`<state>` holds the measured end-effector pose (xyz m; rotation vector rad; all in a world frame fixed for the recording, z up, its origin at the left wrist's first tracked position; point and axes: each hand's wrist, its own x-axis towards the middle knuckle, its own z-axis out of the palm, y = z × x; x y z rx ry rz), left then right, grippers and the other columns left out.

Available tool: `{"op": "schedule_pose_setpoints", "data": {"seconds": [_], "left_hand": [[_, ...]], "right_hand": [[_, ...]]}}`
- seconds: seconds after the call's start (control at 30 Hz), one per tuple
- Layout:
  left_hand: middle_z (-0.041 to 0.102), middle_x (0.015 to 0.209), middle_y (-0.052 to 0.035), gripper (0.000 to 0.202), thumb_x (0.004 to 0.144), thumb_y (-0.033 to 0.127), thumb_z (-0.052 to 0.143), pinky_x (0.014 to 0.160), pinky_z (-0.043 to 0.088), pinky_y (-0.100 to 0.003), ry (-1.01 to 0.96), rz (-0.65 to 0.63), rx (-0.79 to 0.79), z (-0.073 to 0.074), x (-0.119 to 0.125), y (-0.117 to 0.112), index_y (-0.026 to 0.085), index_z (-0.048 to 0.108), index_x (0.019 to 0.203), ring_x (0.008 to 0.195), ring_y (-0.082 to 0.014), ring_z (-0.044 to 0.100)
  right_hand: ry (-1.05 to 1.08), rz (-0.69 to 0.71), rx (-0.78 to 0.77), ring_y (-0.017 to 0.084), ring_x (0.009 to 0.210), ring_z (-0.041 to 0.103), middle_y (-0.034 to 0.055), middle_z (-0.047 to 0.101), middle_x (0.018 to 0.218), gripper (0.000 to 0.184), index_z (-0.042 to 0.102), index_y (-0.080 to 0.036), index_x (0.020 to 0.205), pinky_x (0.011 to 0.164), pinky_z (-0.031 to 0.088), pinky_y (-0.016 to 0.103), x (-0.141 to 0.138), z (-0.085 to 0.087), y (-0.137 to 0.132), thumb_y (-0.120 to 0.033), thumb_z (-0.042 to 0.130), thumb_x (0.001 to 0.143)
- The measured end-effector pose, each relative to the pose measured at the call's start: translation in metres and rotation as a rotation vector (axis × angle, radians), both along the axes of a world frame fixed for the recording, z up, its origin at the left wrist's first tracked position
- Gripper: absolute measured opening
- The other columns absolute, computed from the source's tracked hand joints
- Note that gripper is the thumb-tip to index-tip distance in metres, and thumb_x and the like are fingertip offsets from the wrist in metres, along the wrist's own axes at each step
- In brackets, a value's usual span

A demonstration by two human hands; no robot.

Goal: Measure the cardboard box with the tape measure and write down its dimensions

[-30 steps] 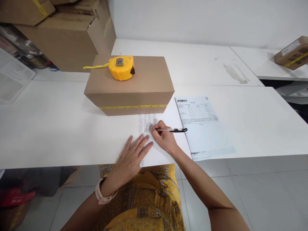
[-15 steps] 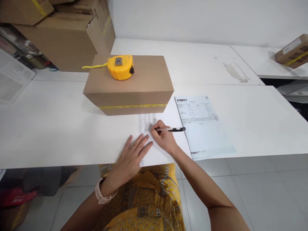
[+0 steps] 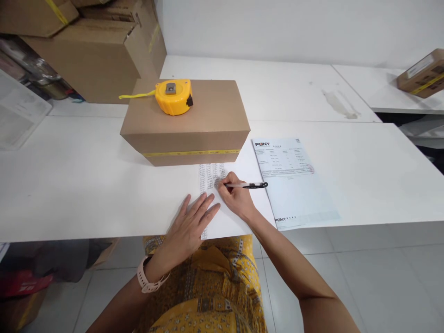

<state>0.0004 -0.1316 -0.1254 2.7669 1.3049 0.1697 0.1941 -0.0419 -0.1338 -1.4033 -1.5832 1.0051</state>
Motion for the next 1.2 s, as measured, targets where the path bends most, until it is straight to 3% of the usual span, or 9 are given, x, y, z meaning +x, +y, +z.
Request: {"op": "schedule_pose_setpoints", "data": {"seconds": [1.2], "left_hand": [[0.022,0.171,-0.0154,0.073,0.091,0.010,0.047,0.127,0.019,-0.065,-0.006,0.000,0.000,-0.0017,0.0000,0.0001,0.013,0.026,0.161,0.159,-0.0340,0.017]], "right_hand": [[0.044,-0.027,-0.025,0.010,0.052,0.036,-0.0072,0.043,0.056,0.023,0.047,-0.024,0.073,0.052,0.032,0.026,-0.0018,0.0039,0.0017,-0.032,0.066,0.083]]}}
